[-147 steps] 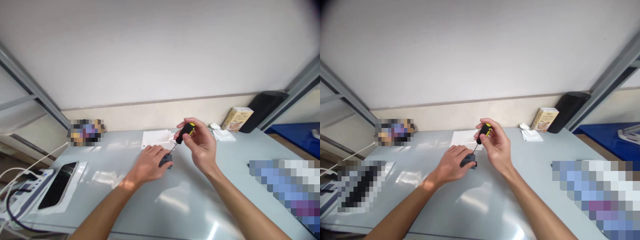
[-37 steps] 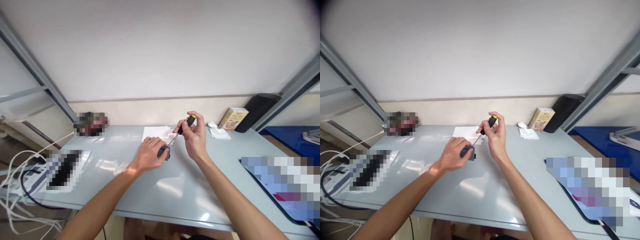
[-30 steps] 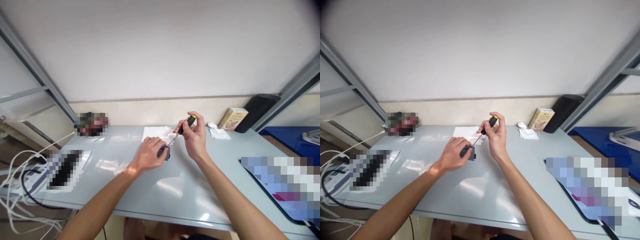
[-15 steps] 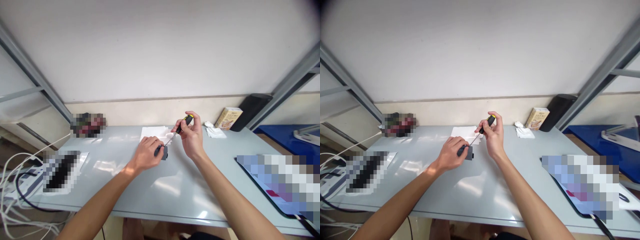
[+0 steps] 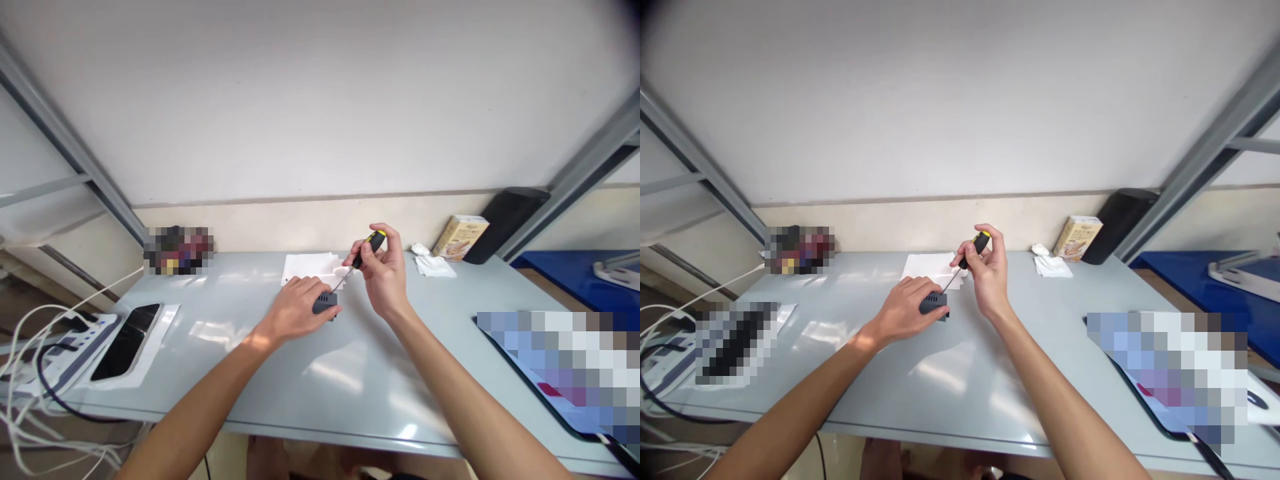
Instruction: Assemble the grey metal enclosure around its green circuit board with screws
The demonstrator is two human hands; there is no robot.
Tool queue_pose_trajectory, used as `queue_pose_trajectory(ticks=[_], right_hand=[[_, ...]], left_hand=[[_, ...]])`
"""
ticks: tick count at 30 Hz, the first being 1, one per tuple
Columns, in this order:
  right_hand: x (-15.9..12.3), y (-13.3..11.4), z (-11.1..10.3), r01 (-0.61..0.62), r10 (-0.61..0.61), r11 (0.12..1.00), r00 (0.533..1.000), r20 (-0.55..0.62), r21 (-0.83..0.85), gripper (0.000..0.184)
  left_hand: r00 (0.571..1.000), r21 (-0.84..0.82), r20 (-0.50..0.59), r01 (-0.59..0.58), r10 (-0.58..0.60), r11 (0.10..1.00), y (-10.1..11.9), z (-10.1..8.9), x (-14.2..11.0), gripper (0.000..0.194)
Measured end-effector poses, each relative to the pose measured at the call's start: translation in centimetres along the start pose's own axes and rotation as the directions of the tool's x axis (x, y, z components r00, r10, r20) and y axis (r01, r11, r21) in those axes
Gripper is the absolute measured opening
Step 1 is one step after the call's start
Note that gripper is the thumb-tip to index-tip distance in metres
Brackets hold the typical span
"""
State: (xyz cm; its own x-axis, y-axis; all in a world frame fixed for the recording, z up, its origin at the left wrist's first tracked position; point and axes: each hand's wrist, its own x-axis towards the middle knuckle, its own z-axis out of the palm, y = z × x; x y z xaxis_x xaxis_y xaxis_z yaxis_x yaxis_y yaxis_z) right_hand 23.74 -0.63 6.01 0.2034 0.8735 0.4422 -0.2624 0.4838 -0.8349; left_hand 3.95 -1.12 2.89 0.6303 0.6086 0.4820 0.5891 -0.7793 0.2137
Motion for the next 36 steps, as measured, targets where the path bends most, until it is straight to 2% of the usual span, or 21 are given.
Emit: queue_pose_trajectory(ticks=[4,7,13,16,23,28,32,36], right_hand=[[-0.1,-0.7,0.2,0.056,-0.051,0.998,0.991,0.123,-0.035,0.034],[-0.2,-1.4,0.4,0.138,-0.123,0.985,0.981,0.148,-0.100,0.031],[0.2,-1.6,-0.6,0.069,-0.043,0.993,0.968,0.245,-0.096,0.041],[0.4,-1.4,-1.1,0.068,-0.036,0.993,0.956,0.292,-0.099,0.038],[0.2,-1.6,-0.6,0.147,-0.129,0.972,0.986,0.104,-0.182,0.025],[0.6,-2.0,-1.4,0.072,-0.049,0.990,0.982,0.184,-0.125,0.035],[0.6,-2.1,-1.3,0.049,-0.032,0.996,0.974,0.225,-0.071,0.026],[0.3,-2.0,-0.4,0.108,-0.095,0.989,0.987,0.133,-0.101,0.028]], left_hand=[[1.000,0.010,-0.006,0.002,-0.002,1.000,-0.3,0.5,-0.1,0.026],[1.000,0.016,-0.012,-0.001,0.001,1.000,-0.4,0.8,-0.2,0.027],[1.000,0.035,-0.024,-0.011,0.012,0.999,-0.5,1.0,-0.2,0.028],[1.000,0.032,-0.019,-0.014,0.014,0.999,-0.5,0.9,-0.2,0.028],[1.000,0.024,-0.015,-0.023,0.023,0.999,-0.5,0.8,-0.2,0.029],[0.999,0.036,-0.021,-0.026,0.027,0.999,-0.5,0.9,-0.3,0.030],[0.999,0.043,-0.025,-0.036,0.037,0.998,-0.5,0.9,-0.2,0.030],[0.999,0.043,-0.031,-0.041,0.042,0.998,-0.5,0.9,-0.2,0.030]])
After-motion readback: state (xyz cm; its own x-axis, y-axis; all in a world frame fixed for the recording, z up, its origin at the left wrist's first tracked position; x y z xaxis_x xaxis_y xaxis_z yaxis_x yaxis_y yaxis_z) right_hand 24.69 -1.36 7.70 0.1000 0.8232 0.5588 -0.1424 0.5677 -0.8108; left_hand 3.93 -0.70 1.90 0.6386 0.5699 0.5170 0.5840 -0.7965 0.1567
